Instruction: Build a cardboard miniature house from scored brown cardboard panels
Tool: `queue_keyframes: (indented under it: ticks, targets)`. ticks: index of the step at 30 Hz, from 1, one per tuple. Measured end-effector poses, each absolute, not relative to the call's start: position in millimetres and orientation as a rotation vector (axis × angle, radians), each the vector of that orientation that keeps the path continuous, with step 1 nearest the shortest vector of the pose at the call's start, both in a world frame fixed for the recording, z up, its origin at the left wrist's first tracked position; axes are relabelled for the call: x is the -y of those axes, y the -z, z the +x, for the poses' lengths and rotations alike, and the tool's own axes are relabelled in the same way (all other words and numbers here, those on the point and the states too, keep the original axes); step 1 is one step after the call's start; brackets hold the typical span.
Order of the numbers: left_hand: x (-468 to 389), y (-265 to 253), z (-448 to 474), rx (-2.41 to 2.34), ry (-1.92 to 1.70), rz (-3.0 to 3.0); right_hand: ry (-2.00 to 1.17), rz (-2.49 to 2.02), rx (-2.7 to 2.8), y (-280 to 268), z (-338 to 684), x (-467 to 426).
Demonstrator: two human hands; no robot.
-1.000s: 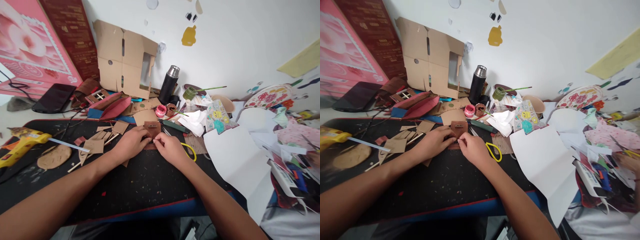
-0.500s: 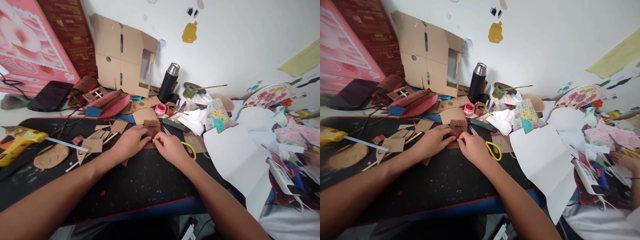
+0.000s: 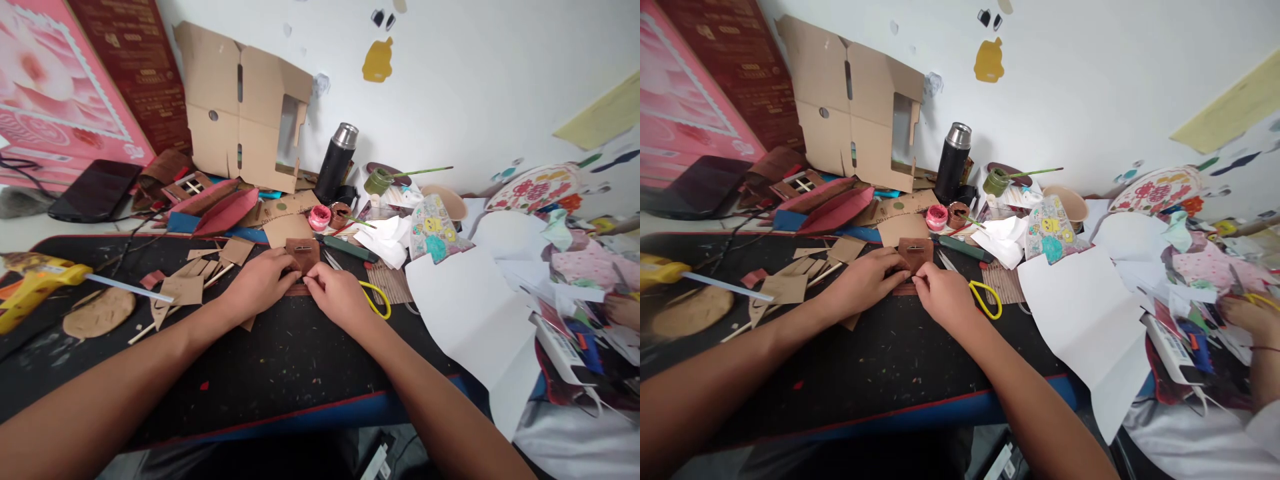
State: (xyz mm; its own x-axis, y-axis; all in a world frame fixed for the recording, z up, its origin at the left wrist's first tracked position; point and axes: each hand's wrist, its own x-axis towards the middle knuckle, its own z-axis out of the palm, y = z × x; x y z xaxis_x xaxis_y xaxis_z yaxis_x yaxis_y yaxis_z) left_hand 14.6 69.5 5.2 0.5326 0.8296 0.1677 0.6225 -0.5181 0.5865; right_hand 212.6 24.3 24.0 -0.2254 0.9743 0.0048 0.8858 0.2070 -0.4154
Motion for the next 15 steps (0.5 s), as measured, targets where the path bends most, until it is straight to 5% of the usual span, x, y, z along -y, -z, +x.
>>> queue_keyframes:
  ticks: [15]
  targets:
    - [-69.7,-3.3,15.3,-1.187,-0.611,2.316,-0.372,-1.838,2.185,-17.7,206.1,-17.8]
